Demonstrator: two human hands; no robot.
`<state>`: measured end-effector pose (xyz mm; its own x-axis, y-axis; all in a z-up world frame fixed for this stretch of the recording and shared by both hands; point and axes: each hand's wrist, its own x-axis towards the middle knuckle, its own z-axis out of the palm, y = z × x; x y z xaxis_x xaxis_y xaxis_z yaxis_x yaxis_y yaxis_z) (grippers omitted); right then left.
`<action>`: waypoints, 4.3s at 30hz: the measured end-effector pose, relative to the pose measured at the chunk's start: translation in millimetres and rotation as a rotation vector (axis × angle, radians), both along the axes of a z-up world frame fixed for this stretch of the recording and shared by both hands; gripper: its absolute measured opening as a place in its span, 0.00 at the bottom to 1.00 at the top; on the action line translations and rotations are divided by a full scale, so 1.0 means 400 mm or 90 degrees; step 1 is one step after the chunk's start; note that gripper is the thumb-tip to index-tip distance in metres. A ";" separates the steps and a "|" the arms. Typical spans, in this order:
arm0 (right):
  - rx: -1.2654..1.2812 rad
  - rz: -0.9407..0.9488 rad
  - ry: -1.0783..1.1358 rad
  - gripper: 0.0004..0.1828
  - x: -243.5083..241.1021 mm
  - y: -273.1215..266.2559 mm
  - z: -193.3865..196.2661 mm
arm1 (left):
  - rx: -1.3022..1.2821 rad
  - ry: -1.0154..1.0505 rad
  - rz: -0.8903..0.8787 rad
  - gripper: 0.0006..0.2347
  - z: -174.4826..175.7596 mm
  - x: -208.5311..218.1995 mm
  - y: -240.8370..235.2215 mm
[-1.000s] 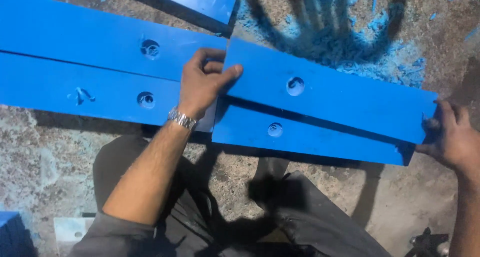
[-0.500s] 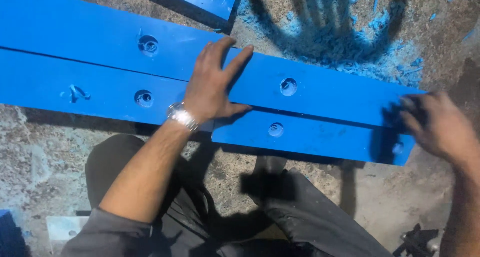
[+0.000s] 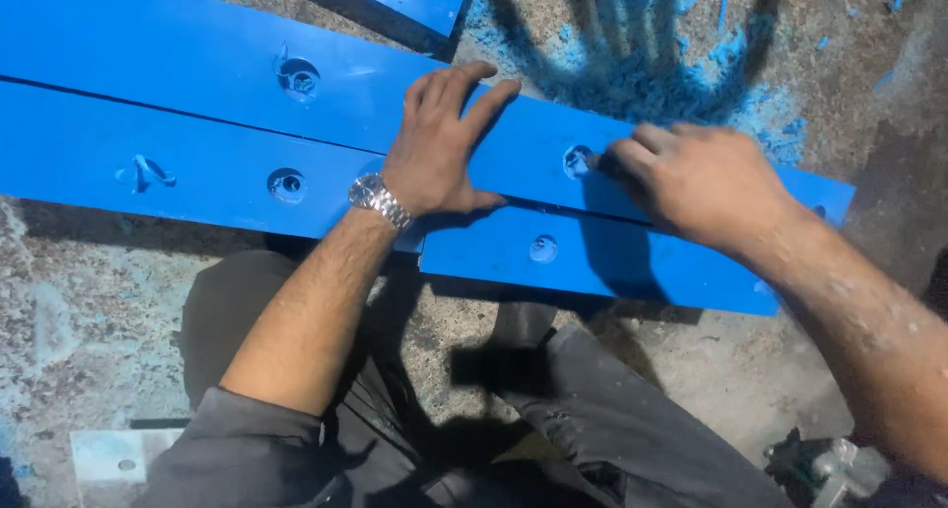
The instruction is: Deburring holes in blue plastic industrial parts using a hand tool while sitting on a workshop floor.
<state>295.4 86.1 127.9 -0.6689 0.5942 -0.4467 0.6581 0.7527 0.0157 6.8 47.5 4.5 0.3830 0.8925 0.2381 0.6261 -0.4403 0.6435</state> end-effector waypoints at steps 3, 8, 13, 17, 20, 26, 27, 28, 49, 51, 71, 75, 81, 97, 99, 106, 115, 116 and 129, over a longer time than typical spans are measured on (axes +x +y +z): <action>0.023 0.049 -0.113 0.17 -0.047 0.029 0.001 | -0.022 0.000 -0.013 0.49 -0.009 -0.005 0.006; 0.045 0.043 -0.094 0.19 -0.044 0.053 -0.013 | -0.021 0.008 -0.015 0.49 -0.016 -0.005 0.007; -0.021 -0.043 -0.206 0.19 0.000 0.008 -0.036 | -0.019 0.009 -0.014 0.48 -0.014 -0.002 0.007; -0.064 -0.119 -0.128 0.17 -0.011 -0.047 -0.041 | 0.000 0.015 0.009 0.48 -0.018 0.000 0.004; -0.099 -0.169 -0.116 0.14 -0.072 -0.080 -0.027 | -0.006 0.024 0.006 0.48 -0.022 0.003 -0.004; -0.089 -0.146 -0.099 0.08 -0.169 -0.039 -0.038 | 0.003 0.030 -0.001 0.49 -0.020 0.004 -0.002; -0.066 -0.124 -0.105 0.09 -0.187 -0.014 -0.036 | -0.003 0.038 -0.004 0.49 -0.015 0.000 0.002; -0.064 -0.122 -0.103 0.09 -0.193 0.007 -0.039 | -0.001 0.040 -0.002 0.49 -0.014 -0.002 0.003; -0.003 -0.678 -0.116 0.24 0.611 -0.092 -0.011 | -0.036 0.152 -0.072 0.52 0.092 0.072 0.017; 0.055 -0.547 -0.156 0.22 0.748 -0.144 -0.045 | -0.043 0.129 -0.100 0.50 0.097 0.145 0.015; 0.062 -0.354 -0.305 0.19 0.807 -0.078 -0.102 | -0.016 0.176 -0.227 0.46 -0.005 0.647 0.039; 0.049 -0.413 -0.299 0.20 0.829 -0.108 -0.121 | -0.026 0.190 -0.232 0.45 -0.008 0.651 0.039; -0.051 -0.514 -0.361 0.35 0.859 -0.210 -0.167 | -0.062 0.195 -0.222 0.45 0.015 0.651 0.036; 0.080 -0.316 -0.350 0.19 0.769 -0.076 -0.089 | -0.041 0.172 -0.226 0.45 0.006 0.645 0.039; 0.025 -0.399 -0.329 0.21 0.790 -0.087 -0.083 | -0.051 0.182 -0.222 0.44 0.007 0.648 0.037; -0.034 -0.516 -0.332 0.27 0.851 -0.174 -0.162 | -0.048 0.178 -0.212 0.45 0.011 0.648 0.036; -0.103 -0.571 -0.288 0.24 0.705 -0.101 -0.151 | -0.042 0.218 -0.225 0.45 0.021 0.652 0.042; -0.086 -0.537 -0.304 0.22 0.700 -0.073 -0.157 | -0.044 0.209 -0.227 0.45 0.019 0.651 0.039; -0.050 -0.733 -0.307 0.36 0.799 -0.005 -0.154 | -0.033 0.161 -0.222 0.42 0.001 0.644 0.036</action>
<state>615.1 83.9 66.2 0.4622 0.6855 -0.5626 0.8741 -0.2456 0.4190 264.5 61.7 5.0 0.7038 0.7081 0.0571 0.5863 -0.6244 0.5161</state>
